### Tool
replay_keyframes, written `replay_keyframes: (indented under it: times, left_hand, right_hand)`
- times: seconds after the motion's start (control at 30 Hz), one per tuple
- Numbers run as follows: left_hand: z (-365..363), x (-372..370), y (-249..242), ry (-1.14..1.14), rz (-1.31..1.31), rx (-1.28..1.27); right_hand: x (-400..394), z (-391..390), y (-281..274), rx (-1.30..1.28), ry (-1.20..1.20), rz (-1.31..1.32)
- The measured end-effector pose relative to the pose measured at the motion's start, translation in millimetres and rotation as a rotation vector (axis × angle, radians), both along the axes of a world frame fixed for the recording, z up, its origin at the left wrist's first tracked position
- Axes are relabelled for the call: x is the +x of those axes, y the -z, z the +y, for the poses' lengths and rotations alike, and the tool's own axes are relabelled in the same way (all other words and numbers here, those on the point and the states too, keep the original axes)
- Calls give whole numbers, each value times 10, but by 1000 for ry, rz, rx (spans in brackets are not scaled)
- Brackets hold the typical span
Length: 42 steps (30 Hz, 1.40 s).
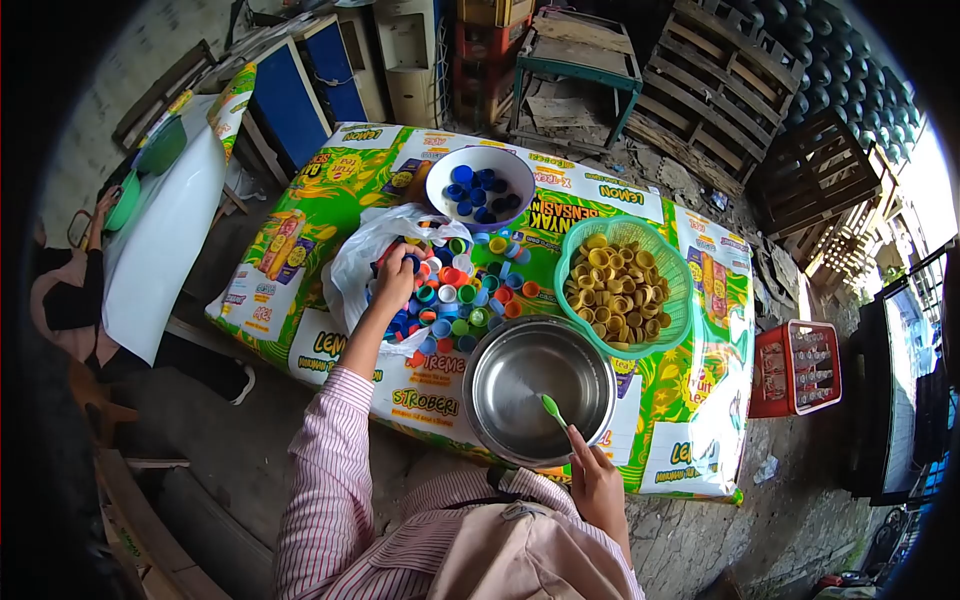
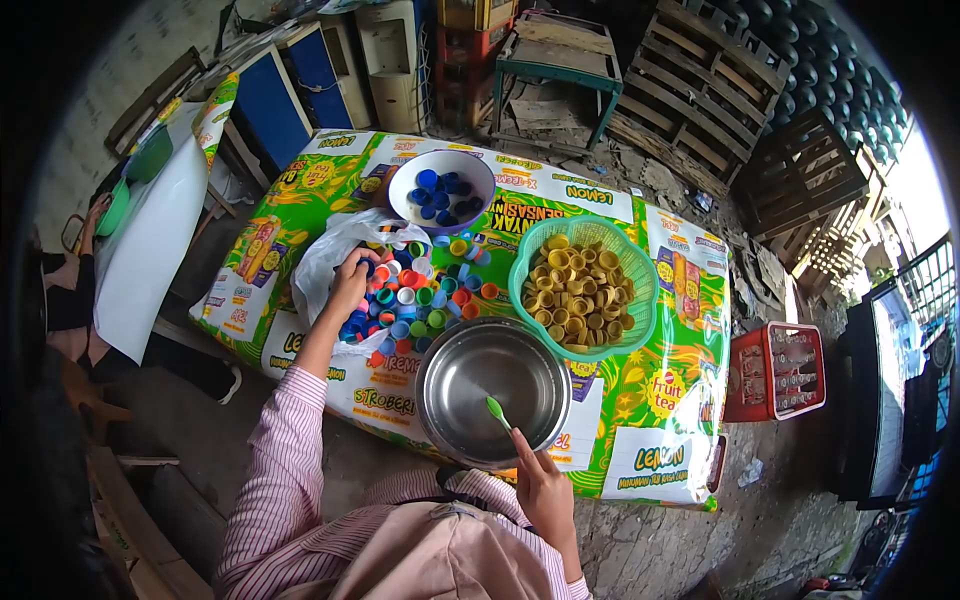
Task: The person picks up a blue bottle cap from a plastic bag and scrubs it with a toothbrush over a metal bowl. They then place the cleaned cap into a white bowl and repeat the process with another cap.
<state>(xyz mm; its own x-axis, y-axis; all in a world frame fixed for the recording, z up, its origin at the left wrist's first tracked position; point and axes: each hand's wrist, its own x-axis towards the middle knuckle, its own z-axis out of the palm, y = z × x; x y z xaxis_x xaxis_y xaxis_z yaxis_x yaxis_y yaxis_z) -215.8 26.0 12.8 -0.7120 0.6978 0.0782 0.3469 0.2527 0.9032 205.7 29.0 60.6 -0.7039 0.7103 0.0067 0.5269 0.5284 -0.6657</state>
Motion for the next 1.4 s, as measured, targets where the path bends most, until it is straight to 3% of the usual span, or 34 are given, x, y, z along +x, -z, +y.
replay_keyframes:
  times: [0.1, 0.3, 0.37, 0.43, 0.5, 0.57, 0.63, 0.7, 0.8, 1.0, 1.4]
  left_hand:
    - [11, 186, 0, 134, -393, 147]
    - [-112, 1237, -178, 485, -470, 149]
    - [-154, 1580, -54, 512, -376, 184]
    - [-176, 1818, -39, 544, -118, 117]
    - [-185, 1920, 33, 598, -323, -6]
    - [-156, 1961, 145, 645, -220, 14]
    - [-112, 1979, 168, 768, 91, -102]
    - [-56, 1983, 203, 760, 182, -68]
    - [-3, 1973, 299, 733, 457, -251]
    - [-8, 1989, 362, 738, 568, -318]
    - [2, 1953, 367, 758, 536, -310]
  right_hand:
    - [-12, 19, -26, -1, 0, -1]
    - [62, 98, 34, 74, 125, 80]
    - [81, 114, 0, 47, 149, 84]
    - [109, 114, 13, 50, 181, 105]
    - [123, 97, 48, 55, 202, 123]
    - [137, 85, 91, 56, 195, 155]
    - [133, 60, 65, 15, 216, 93]
    - [136, 42, 121, 28, 192, 86]
    - [129, 26, 88, -17, 186, 85]
    - [160, 25, 65, -64, 188, 38]
    - [154, 57, 48, -51, 186, 27]
